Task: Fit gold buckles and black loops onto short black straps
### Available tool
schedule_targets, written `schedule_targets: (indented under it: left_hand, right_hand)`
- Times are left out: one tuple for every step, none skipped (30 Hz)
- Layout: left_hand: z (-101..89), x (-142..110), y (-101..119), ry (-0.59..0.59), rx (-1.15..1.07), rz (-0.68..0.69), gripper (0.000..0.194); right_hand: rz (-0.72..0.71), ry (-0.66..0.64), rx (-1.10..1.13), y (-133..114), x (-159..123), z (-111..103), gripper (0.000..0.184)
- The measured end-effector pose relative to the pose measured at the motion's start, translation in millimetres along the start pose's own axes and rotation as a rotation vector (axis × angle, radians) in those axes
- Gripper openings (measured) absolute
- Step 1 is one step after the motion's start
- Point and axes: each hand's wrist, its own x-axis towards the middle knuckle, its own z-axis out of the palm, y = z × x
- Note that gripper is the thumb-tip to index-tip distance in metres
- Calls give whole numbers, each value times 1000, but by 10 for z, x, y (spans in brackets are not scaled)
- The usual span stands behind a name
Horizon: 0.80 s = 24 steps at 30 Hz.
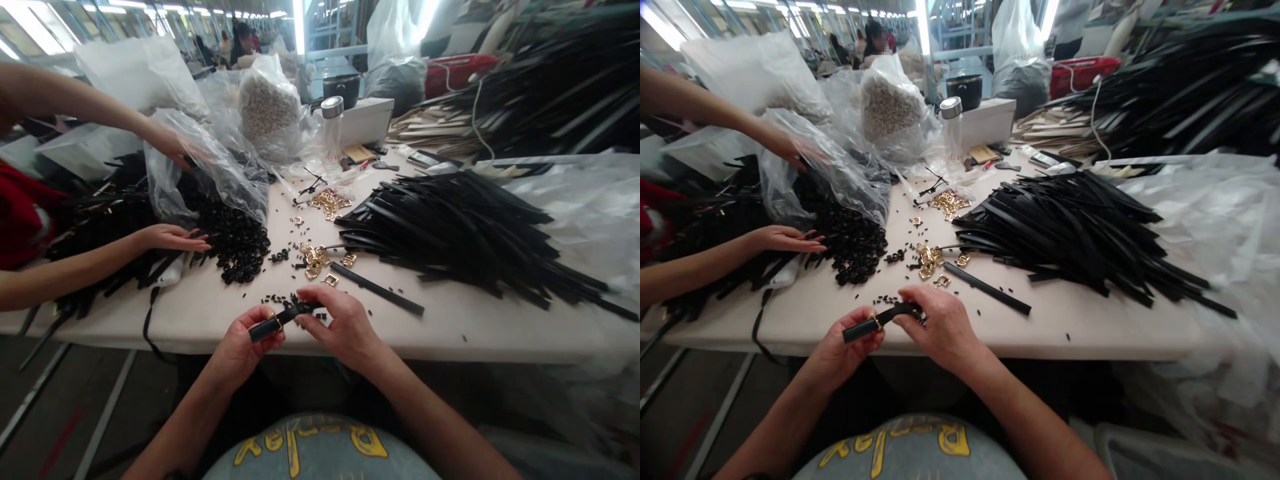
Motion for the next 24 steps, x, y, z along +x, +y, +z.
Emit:
schedule_targets:
  left_hand:
    - [18, 14, -10, 21, -16, 6, 34]
    - [33, 29, -17, 41, -30, 17, 35]
    - [46, 43, -21, 58, -42, 28, 35]
    - [59, 56, -24, 71, -50, 42, 36]
    - [72, 66, -25, 75, -52, 55, 35]
    - [84, 75, -26, 73, -52, 68, 34]
    - [94, 81, -28, 65, -46, 79, 33]
    - [102, 86, -33, 55, -37, 91, 32]
    - [106, 90, -41, 44, -25, 102, 31]
    - [106, 94, -52, 37, -14, 113, 30]
    - [102, 99, -67, 30, -5, 122, 29]
    - [94, 105, -84, 25, -1, 128, 29]
    - [86, 112, -104, 20, -2, 129, 28]
    - [78, 119, -126, 15, -5, 127, 28]
    - [73, 126, -148, 9, -7, 126, 28]
    - [72, 134, -170, 6, -2, 127, 29]
    - [76, 140, -191, 4, 10, 133, 29]
    - [84, 145, -209, 3, 29, 146, 29]
    - [96, 150, -223, 0, 48, 160, 28]
    - [111, 153, -233, -3, 65, 174, 28]
    - [128, 157, -238, -5, 77, 187, 28]
    - [145, 161, -238, -11, 88, 194, 28]
    - [163, 166, -235, -15, 100, 197, 29]
    - [180, 173, -228, -14, 118, 197, 30]
  right_hand:
    - [-69, 96, -48, -4, 2, -8, 24]
    - [-123, 190, -78, -10, -2, -8, 19]
    - [-150, 256, -87, -18, -13, 0, 13]
    - [-149, 276, -80, -27, -29, 16, 7]
    - [-127, 248, -64, -37, -47, 41, 6]
    - [-91, 181, -45, -46, -64, 73, 8]
    - [-46, 97, -33, -55, -76, 109, 10]
    - [-1, 22, -28, -60, -83, 149, 13]
    - [33, -24, -21, -63, -85, 187, 16]
    - [52, -34, -5, -61, -81, 224, 18]
    - [60, -17, 23, -55, -74, 257, 19]
    - [57, 11, 62, -46, -66, 287, 19]
    - [50, 40, 107, -33, -60, 313, 18]
    - [45, 65, 152, -18, -57, 335, 16]
    - [43, 86, 189, -2, -58, 355, 15]
    - [42, 103, 215, 14, -64, 372, 15]
    - [36, 114, 230, 30, -73, 387, 16]
    - [24, 120, 237, 45, -84, 399, 18]
    - [7, 123, 241, 57, -95, 409, 20]
    - [-11, 122, 244, 67, -103, 417, 22]
    - [-24, 121, 249, 75, -107, 424, 24]
    - [-27, 123, 255, 79, -106, 431, 25]
    - [-23, 132, 263, 81, -100, 438, 24]
    - [-12, 142, 272, 81, -90, 444, 23]
